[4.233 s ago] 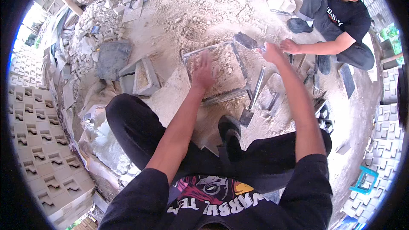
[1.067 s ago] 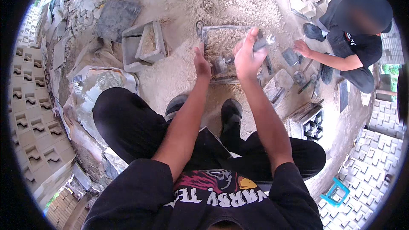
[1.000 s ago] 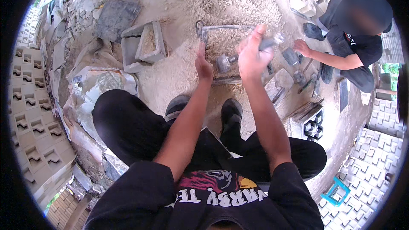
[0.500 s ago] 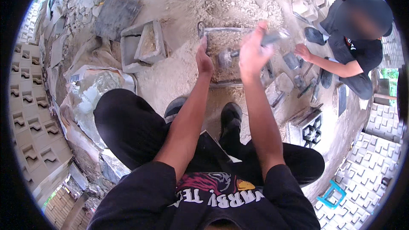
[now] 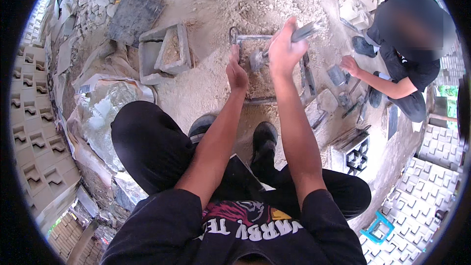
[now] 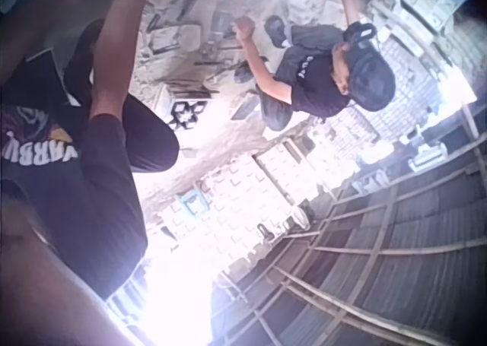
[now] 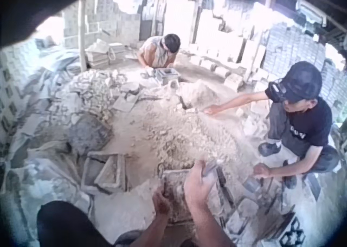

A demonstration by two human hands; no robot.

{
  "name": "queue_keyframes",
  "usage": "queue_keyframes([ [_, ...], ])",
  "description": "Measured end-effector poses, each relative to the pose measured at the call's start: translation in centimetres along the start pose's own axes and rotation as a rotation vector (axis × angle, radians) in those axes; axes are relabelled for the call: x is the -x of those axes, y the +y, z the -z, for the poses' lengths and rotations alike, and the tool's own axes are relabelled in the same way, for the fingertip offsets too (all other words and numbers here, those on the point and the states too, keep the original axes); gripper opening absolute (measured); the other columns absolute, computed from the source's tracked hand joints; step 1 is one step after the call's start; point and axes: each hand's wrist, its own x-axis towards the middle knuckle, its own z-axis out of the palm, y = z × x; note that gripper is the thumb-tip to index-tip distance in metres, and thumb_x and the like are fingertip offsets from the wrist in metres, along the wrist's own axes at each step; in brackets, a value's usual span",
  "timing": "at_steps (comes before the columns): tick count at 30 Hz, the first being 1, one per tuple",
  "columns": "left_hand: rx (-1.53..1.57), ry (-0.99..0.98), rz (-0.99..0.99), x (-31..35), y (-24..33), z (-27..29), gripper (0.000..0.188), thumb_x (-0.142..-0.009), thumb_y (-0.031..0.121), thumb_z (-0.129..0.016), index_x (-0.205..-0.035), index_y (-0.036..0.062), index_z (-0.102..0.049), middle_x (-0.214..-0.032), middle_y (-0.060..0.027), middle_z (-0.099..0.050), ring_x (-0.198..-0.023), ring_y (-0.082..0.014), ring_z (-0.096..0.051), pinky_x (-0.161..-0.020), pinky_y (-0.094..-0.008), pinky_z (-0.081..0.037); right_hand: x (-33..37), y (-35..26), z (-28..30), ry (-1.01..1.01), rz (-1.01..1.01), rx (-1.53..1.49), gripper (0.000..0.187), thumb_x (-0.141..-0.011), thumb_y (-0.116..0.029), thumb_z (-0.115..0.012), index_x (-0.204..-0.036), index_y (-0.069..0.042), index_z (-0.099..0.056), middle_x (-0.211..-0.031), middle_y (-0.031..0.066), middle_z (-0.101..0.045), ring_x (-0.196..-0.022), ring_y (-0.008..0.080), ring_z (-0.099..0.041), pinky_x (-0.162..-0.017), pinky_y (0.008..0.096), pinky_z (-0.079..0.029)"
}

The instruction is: The person fills a rectangular metal mold with a dry mixture, compresses the material by tamping it down with a metal tool, and levels the top surface using a trowel.

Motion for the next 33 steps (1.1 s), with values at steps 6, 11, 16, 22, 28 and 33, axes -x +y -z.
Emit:
queue_keyframes([
  [6,-0.013,-0.001,0.000,-0.1,0.5,-0.6,0.060,-0.100,0.034,-0.016,-0.138,-0.0087,-0.037,-0.144,-0.0201,-0.039,-0.135,-0.0298,-0.034,-0.113,-0.0361,-0.023,-0.3,3.4,-0.2,-0.059,0.112,0.071,0.036,-0.097,-0.022,-0.053,-0.066,-0.008,-0.045,-0.051,-0.0010,-0.046,-0.040,0.0069,-0.041,-0.037,0.0236,-0.031],
  [11,-0.053,-0.002,-0.016,0.1,1.4,-0.6,0.060,-0.101,0.034,-0.016,-0.138,-0.0084,-0.036,-0.144,-0.0205,-0.038,-0.136,-0.0304,-0.033,-0.114,-0.0364,-0.022,-1.7,1.3,-1.3,0.055,0.054,0.015,0.038,-0.097,-0.024,-0.053,-0.063,-0.010,-0.044,-0.051,-0.0019,-0.044,-0.039,0.0068,-0.041,-0.036,0.0239,-0.031],
  [16,-0.085,0.002,-0.018,0.0,1.3,-0.3,0.059,-0.101,0.034,-0.016,-0.139,-0.0080,-0.035,-0.145,-0.0209,-0.037,-0.137,-0.0310,-0.032,-0.114,-0.0368,-0.021,-3.7,1.7,-3.0,0.075,0.006,0.098,0.042,-0.097,-0.023,-0.051,-0.058,-0.009,-0.042,-0.049,-0.0036,-0.040,-0.040,0.0066,-0.040,-0.036,0.0240,-0.030],
  [22,-0.106,-0.010,-0.016,0.3,1.5,-0.5,0.059,-0.101,0.034,-0.016,-0.139,-0.0076,-0.034,-0.145,-0.0213,-0.036,-0.138,-0.0317,-0.030,-0.114,-0.0372,-0.020,-3.4,3.2,-3.9,-0.071,-0.033,0.163,0.041,-0.097,-0.019,-0.051,-0.057,-0.008,-0.047,-0.048,-0.0014,-0.046,-0.038,0.0077,-0.044,-0.036,0.0252,-0.030],
  [28,-0.196,-0.032,-0.055,0.0,1.8,-0.9,0.059,-0.101,0.034,-0.016,-0.140,-0.0072,-0.033,-0.146,-0.0218,-0.036,-0.139,-0.0325,-0.028,-0.115,-0.0376,-0.019,-2.5,3.0,-3.6,-0.041,0.060,0.172,0.039,-0.097,-0.021,-0.052,-0.061,-0.006,-0.049,-0.050,-0.0005,-0.048,-0.041,0.0084,-0.046,-0.038,0.0263,-0.033],
  [33,-0.746,-0.120,-0.261,0.5,0.6,-1.2,0.063,-0.099,0.039,-0.027,-0.141,-0.0089,-0.028,-0.147,-0.0247,-0.030,-0.141,-0.0363,-0.022,-0.115,-0.0445,-0.015,-5.1,-0.7,-2.2,0.145,-0.061,-0.038,0.036,-0.095,-0.023,-0.055,-0.064,-0.009,-0.044,-0.051,0.0005,-0.044,-0.042,0.0102,-0.044,-0.039,0.0268,-0.032],
])
